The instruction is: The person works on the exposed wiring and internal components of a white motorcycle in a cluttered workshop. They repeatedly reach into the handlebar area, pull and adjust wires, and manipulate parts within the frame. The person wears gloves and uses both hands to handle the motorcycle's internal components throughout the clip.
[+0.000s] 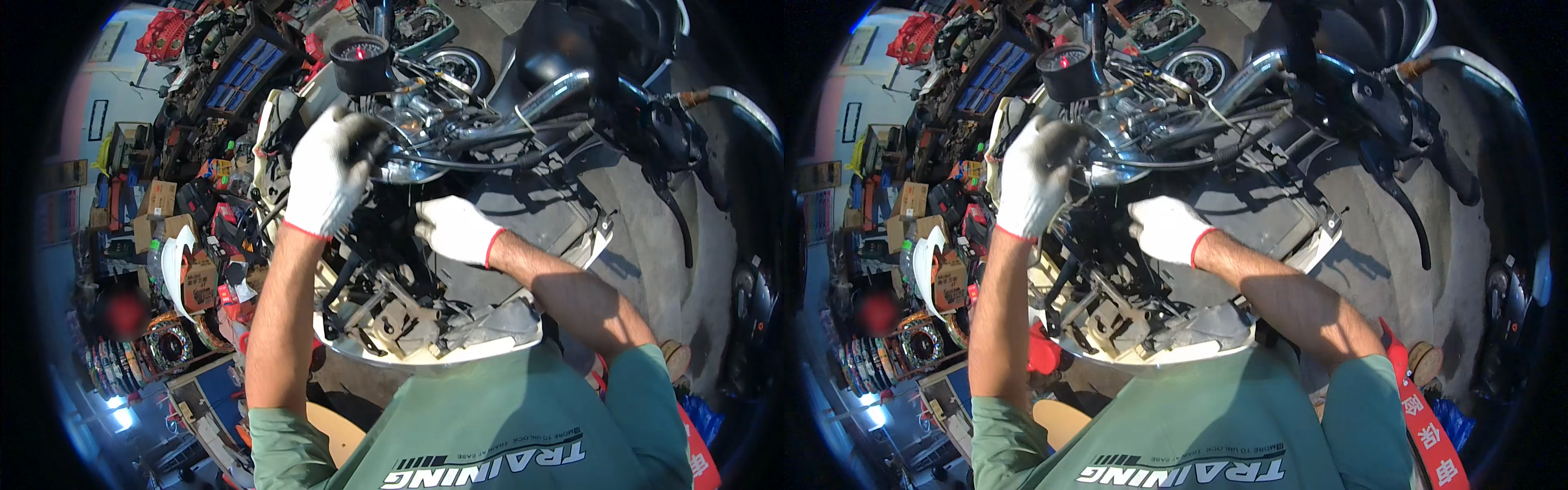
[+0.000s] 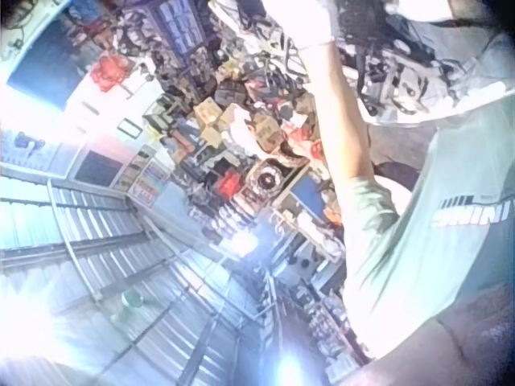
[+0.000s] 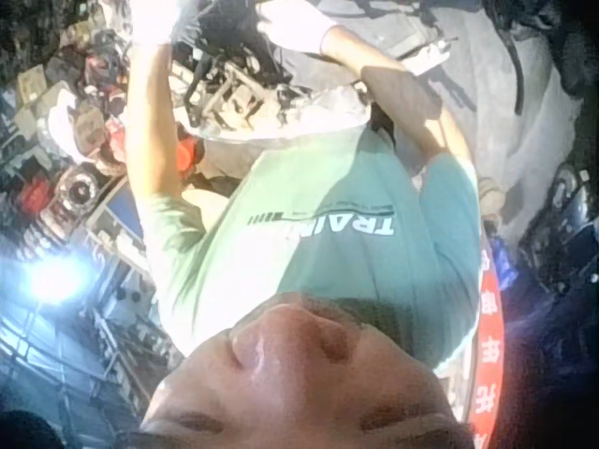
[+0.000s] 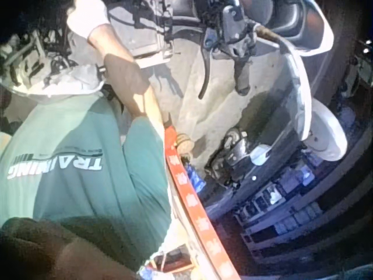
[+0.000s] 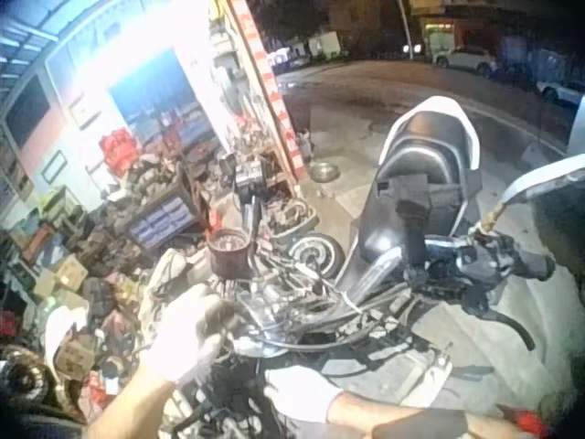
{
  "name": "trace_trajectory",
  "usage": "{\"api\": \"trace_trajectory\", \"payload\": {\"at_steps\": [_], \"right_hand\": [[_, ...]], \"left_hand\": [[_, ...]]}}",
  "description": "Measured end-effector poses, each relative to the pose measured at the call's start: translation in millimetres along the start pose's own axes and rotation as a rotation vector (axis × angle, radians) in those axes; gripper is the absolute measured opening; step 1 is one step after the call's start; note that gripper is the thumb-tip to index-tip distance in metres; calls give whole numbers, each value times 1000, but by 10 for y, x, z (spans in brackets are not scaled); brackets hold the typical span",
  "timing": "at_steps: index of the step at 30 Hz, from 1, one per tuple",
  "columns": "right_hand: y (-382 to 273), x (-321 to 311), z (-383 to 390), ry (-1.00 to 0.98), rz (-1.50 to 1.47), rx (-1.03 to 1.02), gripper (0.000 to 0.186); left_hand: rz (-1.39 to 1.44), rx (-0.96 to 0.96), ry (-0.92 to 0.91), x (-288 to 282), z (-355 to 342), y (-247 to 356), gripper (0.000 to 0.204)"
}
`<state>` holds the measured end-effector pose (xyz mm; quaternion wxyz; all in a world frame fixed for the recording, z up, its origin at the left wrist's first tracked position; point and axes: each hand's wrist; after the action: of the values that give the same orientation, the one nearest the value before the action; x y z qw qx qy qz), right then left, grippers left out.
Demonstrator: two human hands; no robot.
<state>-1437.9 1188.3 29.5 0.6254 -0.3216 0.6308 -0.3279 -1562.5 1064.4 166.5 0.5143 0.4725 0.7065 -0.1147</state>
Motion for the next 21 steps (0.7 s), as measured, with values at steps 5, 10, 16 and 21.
{"api": "trace_trajectory", "payload": {"at_steps": [5, 10, 16, 21], "right_hand": [[85, -29, -53, -20, -152, 75, 28], [29, -90, -43, -182, -260, 228, 33], [133, 124, -79, -41, -282, 107, 26], [59, 26, -86, -102, -347, 192, 29]], "left_hand": [[45, -73, 81, 66, -50, -109, 16], [75, -102, 160, 103, -44, -84, 15], [380, -290, 218, 215, 11, -112, 15], [435, -356, 151, 145, 31, -35, 18]]}}
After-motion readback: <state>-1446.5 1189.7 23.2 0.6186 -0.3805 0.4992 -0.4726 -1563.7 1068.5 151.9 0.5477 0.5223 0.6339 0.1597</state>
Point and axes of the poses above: each hand's wrist, its own z-axis away from the middle knuckle, its own x-axis out of the palm, y = z × x, and after that the axes turned 14 degrees about y, right-handed
